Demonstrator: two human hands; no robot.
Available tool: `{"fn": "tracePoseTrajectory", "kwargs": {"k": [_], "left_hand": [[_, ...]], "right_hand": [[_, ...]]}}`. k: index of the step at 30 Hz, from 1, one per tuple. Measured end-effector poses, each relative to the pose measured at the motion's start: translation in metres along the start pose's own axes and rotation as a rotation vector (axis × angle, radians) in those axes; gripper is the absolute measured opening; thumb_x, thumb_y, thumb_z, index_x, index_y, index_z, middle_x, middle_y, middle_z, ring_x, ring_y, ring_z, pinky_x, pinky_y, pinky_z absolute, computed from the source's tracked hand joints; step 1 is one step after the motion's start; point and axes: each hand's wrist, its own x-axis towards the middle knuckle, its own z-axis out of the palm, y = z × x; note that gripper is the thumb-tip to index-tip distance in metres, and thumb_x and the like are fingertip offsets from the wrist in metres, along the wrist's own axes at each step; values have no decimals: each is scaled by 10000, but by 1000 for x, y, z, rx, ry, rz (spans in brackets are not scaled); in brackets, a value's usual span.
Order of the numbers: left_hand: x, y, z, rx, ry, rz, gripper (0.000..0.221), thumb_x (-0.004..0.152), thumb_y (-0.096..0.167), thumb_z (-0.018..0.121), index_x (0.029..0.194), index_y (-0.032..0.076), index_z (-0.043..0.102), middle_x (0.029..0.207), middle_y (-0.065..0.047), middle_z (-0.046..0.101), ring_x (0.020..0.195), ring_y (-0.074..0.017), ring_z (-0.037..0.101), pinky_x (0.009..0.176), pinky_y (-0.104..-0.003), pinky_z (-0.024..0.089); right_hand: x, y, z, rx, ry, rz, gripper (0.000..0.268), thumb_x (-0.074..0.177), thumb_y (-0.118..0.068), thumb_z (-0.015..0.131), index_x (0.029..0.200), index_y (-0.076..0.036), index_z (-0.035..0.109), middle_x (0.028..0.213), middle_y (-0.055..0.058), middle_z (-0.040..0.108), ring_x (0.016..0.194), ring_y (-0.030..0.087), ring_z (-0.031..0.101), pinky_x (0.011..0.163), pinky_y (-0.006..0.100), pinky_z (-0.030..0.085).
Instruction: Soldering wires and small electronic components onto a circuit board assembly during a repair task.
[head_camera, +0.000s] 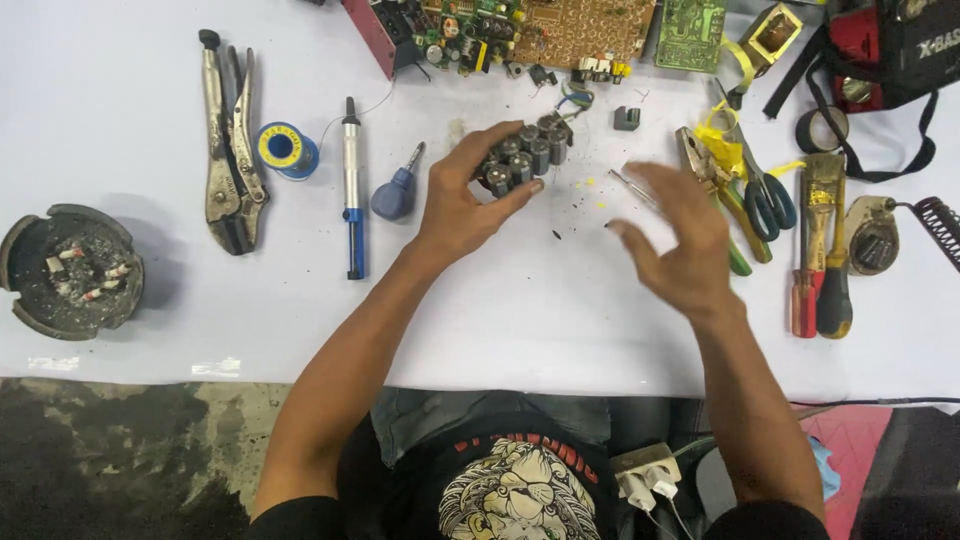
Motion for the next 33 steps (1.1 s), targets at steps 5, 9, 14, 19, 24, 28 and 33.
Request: {"fn": "tracePoseTrajectory", "kwargs": {"k": [5,9,14,19,24,28,33], "left_hand": [[3,2,-1,5,88,10,583,901,146,897,1403,107,603,1188,-136,674,1140,-281,695,965,-428,591],[0,-4,-1,2,108,-6,591,892,151,899,1401,102,603,1176,-135,668,1128,-263,690,986,-411,574],[-6,0,1,25,120,-25,591,867,159,908,1378,90,618,1165,-150,677,1128,-296,694,988,-444,577],[-7,-3,4,24,118,-50,598,843,155,916,1367,96,634,1167,-162,692,1137,-328,697,1009,-463,562],[-10,-10,4,59,-94,-61,563,846,128,883,1362,138,656,1209,-113,709,1210,-312,672,1141,-511,439],[-10,-16,6,189,-192,-49,557,853,183,878,1363,135,658,1255,-100,715,1287,-291,623,1244,-536,221],[-7,-9,6,329,-249,-61,551,813,197,892,1312,129,666,1232,-143,735,1399,-318,518,1247,-604,-7]], "right_hand": [[-43,-22,44,-207,-457,-183,625,933,-489,657,1443,-136,584,1496,151,562,1417,351,484,1198,550,328],[-25,17,37,-273,-507,-46,894,903,-748,444,1540,-123,482,1605,206,416,1483,424,373,1253,560,272],[-32,41,31,-356,-160,-72,590,973,-370,670,1454,-39,582,1463,201,552,1355,402,527,1155,508,423],[-59,62,16,-622,156,-59,369,967,-143,795,1313,-43,718,1248,153,669,1157,363,670,981,486,561],[-77,80,23,-946,160,32,160,995,-191,805,1154,-176,820,983,39,754,1167,271,666,1010,438,471],[-75,76,22,-912,207,78,155,1000,-148,801,1149,-110,817,983,69,762,1152,269,672,1020,440,500],[-75,79,27,-945,224,122,224,931,-130,888,1142,-109,816,1012,81,724,1207,294,644,1061,467,447]]}}
